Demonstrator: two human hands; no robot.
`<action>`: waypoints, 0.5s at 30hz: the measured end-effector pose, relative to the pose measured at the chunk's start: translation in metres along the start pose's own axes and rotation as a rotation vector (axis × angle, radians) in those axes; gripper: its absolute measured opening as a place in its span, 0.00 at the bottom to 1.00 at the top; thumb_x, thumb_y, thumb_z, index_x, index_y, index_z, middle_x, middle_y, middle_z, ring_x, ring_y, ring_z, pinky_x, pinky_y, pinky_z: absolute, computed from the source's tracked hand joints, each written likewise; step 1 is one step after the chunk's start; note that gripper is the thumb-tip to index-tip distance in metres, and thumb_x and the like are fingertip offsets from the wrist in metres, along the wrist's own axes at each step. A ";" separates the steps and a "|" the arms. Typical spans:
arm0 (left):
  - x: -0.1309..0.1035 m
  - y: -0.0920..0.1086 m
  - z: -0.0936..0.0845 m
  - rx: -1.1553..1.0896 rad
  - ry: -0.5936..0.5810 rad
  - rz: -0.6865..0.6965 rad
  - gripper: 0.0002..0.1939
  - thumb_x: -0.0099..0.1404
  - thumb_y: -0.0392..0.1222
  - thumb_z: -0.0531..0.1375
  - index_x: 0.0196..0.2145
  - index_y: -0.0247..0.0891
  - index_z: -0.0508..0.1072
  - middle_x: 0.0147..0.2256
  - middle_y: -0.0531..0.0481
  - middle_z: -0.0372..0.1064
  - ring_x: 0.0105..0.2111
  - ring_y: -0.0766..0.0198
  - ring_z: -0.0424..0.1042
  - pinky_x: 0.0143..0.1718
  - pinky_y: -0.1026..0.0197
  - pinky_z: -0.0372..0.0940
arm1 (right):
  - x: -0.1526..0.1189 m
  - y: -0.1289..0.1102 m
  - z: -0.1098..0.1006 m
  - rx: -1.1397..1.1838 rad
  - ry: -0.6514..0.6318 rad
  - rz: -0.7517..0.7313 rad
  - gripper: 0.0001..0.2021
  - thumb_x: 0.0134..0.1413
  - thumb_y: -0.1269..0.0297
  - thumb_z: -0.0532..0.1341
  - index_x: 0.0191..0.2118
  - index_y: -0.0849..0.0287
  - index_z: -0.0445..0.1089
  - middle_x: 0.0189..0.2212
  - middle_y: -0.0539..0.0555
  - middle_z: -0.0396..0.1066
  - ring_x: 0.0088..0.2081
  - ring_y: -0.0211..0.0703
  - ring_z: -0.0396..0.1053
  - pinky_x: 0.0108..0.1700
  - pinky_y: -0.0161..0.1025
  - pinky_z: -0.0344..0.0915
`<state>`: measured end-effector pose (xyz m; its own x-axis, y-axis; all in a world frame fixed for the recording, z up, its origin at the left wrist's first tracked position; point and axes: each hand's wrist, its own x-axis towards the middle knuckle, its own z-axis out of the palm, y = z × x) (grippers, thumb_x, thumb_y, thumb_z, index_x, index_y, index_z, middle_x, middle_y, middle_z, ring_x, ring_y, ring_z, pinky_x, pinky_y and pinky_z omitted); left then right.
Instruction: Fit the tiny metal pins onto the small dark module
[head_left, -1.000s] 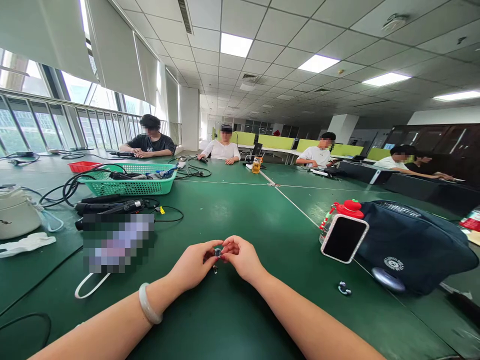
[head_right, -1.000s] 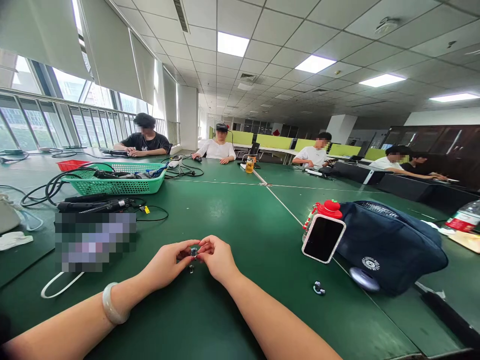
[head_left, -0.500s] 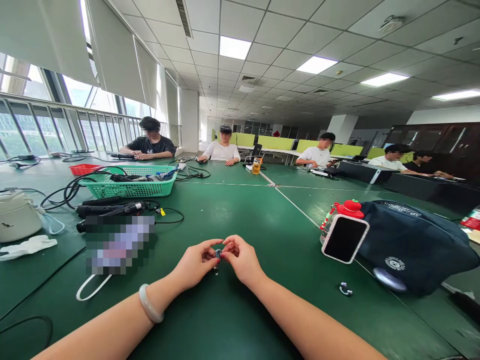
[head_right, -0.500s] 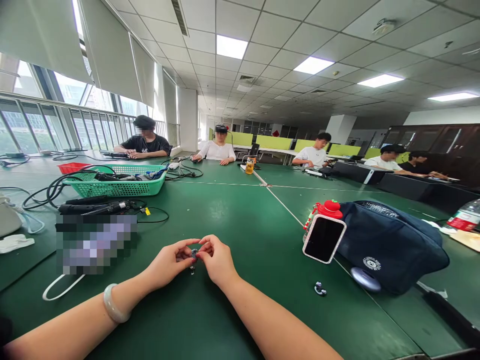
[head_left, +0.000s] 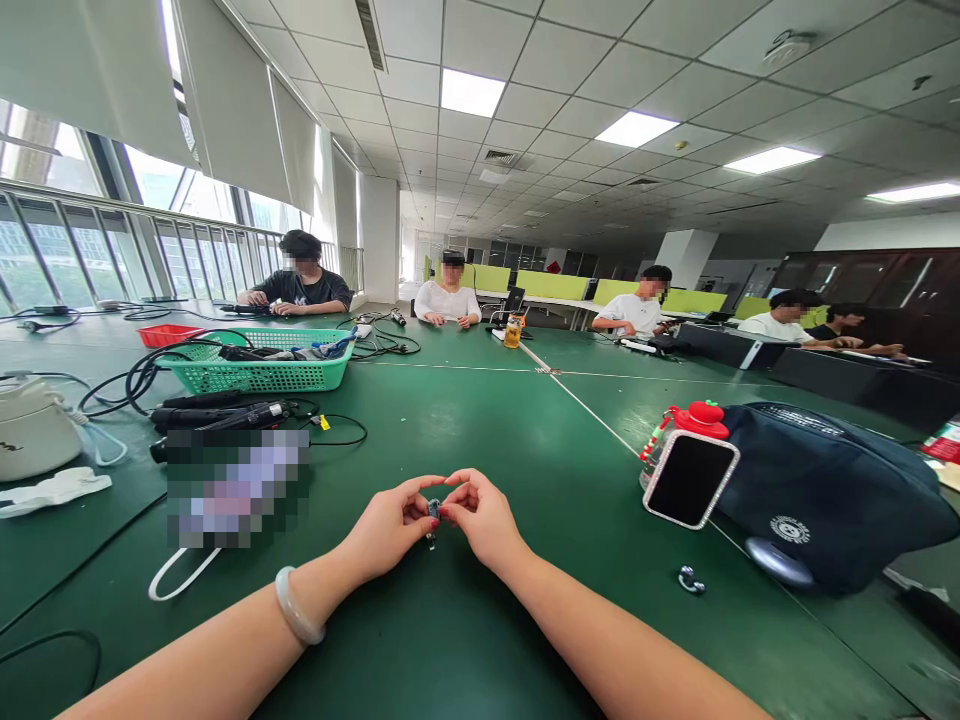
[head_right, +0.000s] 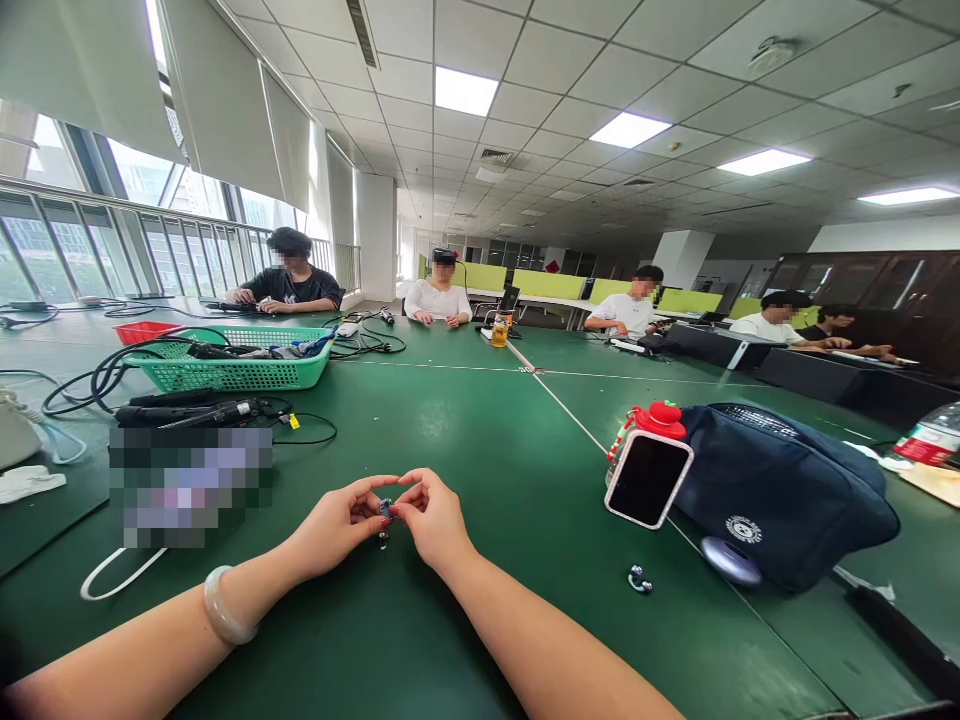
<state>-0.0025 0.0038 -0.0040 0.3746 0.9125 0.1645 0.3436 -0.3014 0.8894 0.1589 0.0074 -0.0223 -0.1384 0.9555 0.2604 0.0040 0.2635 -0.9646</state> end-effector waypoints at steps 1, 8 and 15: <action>0.000 0.000 0.000 0.007 -0.002 0.003 0.24 0.53 0.41 0.57 0.49 0.41 0.64 0.27 0.56 0.64 0.26 0.66 0.68 0.33 0.62 0.65 | 0.000 0.000 0.000 -0.003 0.000 0.000 0.12 0.39 0.71 0.60 0.35 0.57 0.62 0.22 0.46 0.67 0.25 0.37 0.65 0.30 0.36 0.63; 0.001 0.001 0.000 0.069 -0.002 0.005 0.24 0.53 0.42 0.57 0.50 0.42 0.63 0.25 0.57 0.63 0.25 0.66 0.68 0.32 0.63 0.65 | -0.002 -0.005 0.001 -0.082 0.022 -0.036 0.11 0.41 0.70 0.59 0.36 0.56 0.63 0.23 0.46 0.67 0.27 0.38 0.67 0.33 0.37 0.64; -0.001 0.000 0.000 0.116 0.028 0.031 0.23 0.54 0.41 0.56 0.49 0.41 0.64 0.25 0.56 0.64 0.26 0.66 0.68 0.31 0.63 0.64 | -0.004 -0.008 0.001 -0.147 0.014 -0.064 0.10 0.42 0.70 0.60 0.36 0.56 0.64 0.23 0.46 0.68 0.27 0.39 0.67 0.34 0.38 0.64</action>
<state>-0.0027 0.0032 -0.0039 0.3634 0.9088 0.2048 0.4300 -0.3586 0.8286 0.1581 0.0012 -0.0159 -0.1297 0.9374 0.3231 0.1409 0.3400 -0.9298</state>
